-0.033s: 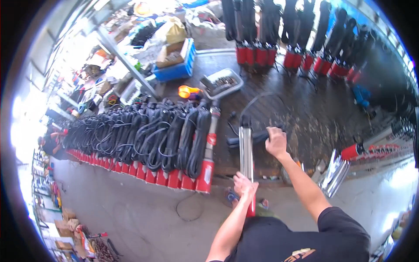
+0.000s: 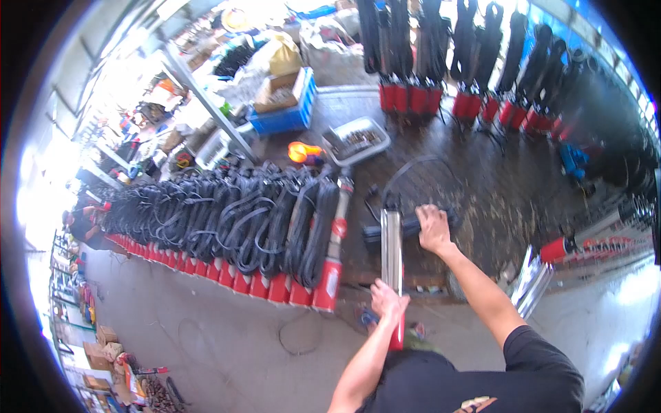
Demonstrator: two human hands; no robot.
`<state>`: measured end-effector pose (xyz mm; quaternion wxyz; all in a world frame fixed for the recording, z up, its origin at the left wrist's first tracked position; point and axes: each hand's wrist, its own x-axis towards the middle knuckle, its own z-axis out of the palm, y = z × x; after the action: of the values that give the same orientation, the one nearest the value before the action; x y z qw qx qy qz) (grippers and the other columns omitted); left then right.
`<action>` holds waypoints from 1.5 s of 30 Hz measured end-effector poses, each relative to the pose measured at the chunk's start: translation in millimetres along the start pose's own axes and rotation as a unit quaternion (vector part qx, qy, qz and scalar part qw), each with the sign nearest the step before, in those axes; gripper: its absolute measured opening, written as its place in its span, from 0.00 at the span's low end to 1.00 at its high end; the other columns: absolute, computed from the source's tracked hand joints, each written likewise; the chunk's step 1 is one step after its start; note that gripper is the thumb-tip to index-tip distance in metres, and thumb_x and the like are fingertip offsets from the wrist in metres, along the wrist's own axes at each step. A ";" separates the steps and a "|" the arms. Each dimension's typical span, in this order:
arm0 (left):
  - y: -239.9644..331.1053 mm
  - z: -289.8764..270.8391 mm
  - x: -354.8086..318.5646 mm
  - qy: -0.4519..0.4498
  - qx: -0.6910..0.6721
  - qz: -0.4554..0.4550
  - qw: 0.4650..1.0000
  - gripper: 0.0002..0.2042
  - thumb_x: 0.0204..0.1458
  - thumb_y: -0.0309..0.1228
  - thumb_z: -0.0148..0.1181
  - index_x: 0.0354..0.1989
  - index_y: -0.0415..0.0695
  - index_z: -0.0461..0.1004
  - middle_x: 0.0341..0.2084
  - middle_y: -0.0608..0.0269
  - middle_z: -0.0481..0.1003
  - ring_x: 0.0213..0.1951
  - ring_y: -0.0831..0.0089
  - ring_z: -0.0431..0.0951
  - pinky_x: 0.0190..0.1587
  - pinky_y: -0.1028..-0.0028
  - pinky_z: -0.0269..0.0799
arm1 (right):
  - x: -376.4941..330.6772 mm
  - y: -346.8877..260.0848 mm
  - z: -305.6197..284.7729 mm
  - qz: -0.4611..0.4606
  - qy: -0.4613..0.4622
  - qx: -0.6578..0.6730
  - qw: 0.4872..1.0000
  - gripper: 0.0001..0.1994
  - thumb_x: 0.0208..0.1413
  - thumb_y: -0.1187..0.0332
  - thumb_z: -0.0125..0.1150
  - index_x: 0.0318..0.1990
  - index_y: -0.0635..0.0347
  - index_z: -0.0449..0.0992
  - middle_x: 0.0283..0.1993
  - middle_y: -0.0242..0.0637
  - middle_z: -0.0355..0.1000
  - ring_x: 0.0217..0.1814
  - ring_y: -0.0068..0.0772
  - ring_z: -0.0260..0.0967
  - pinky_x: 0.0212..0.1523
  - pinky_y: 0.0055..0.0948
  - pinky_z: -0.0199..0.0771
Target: The person assembles several industrial water pumps by attaching metal tubes and power cables to red cylindrical pump bases, using a pneumatic screwdriver to secure screws and their hands to fit components together.
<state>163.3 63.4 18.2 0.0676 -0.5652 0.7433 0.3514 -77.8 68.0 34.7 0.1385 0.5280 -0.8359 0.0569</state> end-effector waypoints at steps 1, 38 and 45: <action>-8.8 -4.7 -0.1 0.023 -0.001 0.003 1.000 0.48 0.33 0.42 0.80 0.62 0.39 0.57 0.55 0.44 0.67 0.57 0.49 0.72 0.56 0.55 0.74 | 10.4 -5.6 22.6 -0.075 -0.024 -0.047 0.996 0.32 0.42 0.68 0.66 0.61 0.55 0.69 0.57 0.39 0.70 0.63 0.39 0.66 0.64 0.42 0.62; -38.4 -210.2 75.6 -0.057 -0.671 0.115 0.730 0.17 0.63 0.26 0.45 0.59 0.39 0.65 0.48 0.47 0.78 0.46 0.54 0.80 0.48 0.55 0.77 | 79.9 -158.2 -40.6 0.208 -0.292 0.790 0.497 0.40 0.55 0.44 0.60 0.68 0.63 0.58 0.62 0.50 0.67 0.61 0.51 0.68 0.59 0.47 0.70; -46.9 -168.1 18.8 0.139 -0.403 0.177 0.887 0.11 0.58 0.18 0.52 0.48 0.32 0.75 0.39 0.54 0.79 0.43 0.69 0.78 0.52 0.71 0.73 | 56.1 -184.0 18.8 0.111 -0.141 0.262 0.948 0.39 0.50 0.37 0.58 0.58 0.62 0.71 0.62 0.55 0.63 0.64 0.58 0.61 0.58 0.56 0.67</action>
<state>248.2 -57.5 113.0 -0.3333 -0.4456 0.6275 0.5446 61.6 -65.4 23.7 -0.1314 0.4525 -0.8557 0.2139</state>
